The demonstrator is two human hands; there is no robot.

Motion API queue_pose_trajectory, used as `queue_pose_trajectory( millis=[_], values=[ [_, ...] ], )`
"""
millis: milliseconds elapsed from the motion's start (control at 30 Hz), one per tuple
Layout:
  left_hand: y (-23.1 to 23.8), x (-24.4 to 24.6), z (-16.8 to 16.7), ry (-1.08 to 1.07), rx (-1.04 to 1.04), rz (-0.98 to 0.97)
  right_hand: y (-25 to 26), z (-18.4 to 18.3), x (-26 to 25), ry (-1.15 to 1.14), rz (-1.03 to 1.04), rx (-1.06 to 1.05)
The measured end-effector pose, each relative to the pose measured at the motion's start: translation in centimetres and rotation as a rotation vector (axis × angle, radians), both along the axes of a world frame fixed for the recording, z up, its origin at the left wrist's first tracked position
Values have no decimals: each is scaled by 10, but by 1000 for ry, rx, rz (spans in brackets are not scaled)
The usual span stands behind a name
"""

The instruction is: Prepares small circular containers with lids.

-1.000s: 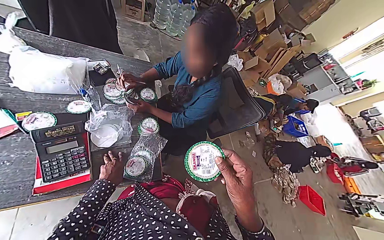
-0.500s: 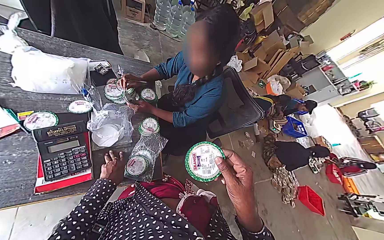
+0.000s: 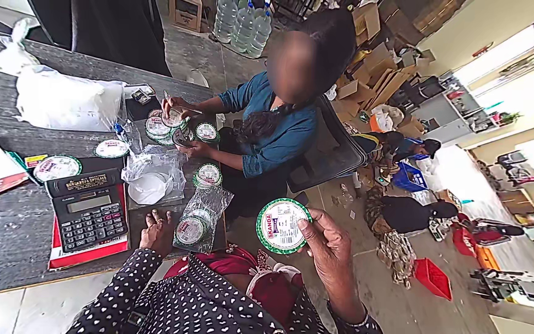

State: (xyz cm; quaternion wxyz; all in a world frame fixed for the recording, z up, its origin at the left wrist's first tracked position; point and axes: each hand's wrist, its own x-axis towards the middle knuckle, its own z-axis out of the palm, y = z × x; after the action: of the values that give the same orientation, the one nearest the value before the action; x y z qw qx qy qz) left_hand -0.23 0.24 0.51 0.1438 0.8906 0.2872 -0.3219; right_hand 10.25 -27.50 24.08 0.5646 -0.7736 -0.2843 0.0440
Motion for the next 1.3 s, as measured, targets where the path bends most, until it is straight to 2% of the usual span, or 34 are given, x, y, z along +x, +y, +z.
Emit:
queue_pose_trajectory(
  millis=[1300],
  values=[
    [0,1,-1,23,5,-12,2,2,3,11,20,-19]
  ],
)
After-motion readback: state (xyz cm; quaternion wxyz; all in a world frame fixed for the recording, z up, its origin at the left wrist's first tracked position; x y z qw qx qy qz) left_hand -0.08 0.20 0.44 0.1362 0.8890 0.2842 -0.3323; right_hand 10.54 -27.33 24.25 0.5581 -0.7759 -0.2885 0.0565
